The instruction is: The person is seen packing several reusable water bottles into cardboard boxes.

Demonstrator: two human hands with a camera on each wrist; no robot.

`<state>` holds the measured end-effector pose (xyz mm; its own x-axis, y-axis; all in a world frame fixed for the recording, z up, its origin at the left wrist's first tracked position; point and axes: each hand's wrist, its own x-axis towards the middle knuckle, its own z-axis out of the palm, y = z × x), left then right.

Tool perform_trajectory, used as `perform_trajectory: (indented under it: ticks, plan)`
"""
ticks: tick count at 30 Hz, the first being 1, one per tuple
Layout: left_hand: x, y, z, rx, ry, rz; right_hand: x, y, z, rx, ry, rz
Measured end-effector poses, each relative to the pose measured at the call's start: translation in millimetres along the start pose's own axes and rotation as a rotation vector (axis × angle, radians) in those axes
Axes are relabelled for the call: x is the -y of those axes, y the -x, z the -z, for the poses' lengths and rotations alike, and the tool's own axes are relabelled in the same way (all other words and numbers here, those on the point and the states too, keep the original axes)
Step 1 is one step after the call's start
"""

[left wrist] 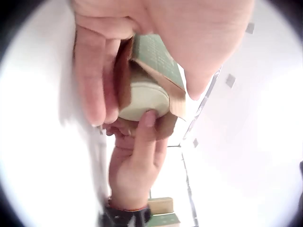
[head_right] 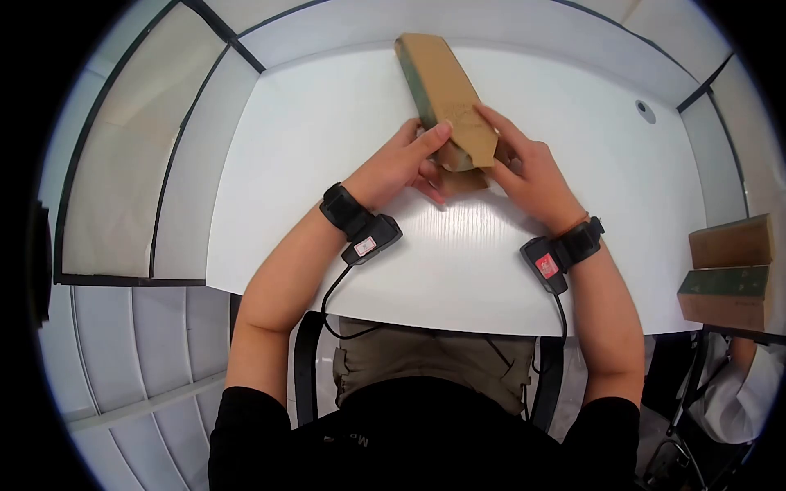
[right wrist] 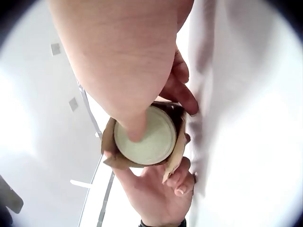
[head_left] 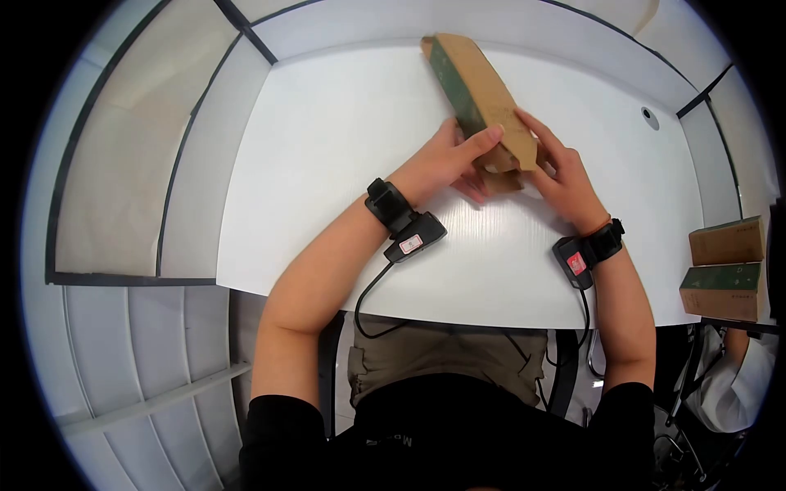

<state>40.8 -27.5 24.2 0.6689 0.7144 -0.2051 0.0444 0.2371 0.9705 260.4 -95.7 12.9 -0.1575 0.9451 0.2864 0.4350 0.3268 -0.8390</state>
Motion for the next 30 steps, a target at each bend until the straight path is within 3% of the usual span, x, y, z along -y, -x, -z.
perform_trajectory:
  ticks: [3,6,9,18,24,27,30]
  plan:
    - [-11,8,-8,-0.088,-0.154,-0.051,5,1,3,0.067,-0.036,-0.112]
    - [-8,8,-4,-0.029,-0.234,-0.075,2,2,1,0.036,0.005,-0.084]
    - [-2,5,3,0.092,-0.441,-0.219,2,2,2,0.027,0.020,-0.110]
    - [-7,4,-10,-0.017,-0.427,-0.060,3,-1,0,-0.027,0.118,-0.116]
    - [0,8,-7,0.013,-0.470,-0.210,8,0,0,-0.065,0.081,-0.142]
    - [0,5,3,0.084,-0.313,-0.110,2,1,3,-0.070,0.098,-0.118]
    - [-3,4,-2,-0.023,-0.267,-0.042,1,1,7,-0.036,0.124,-0.078]
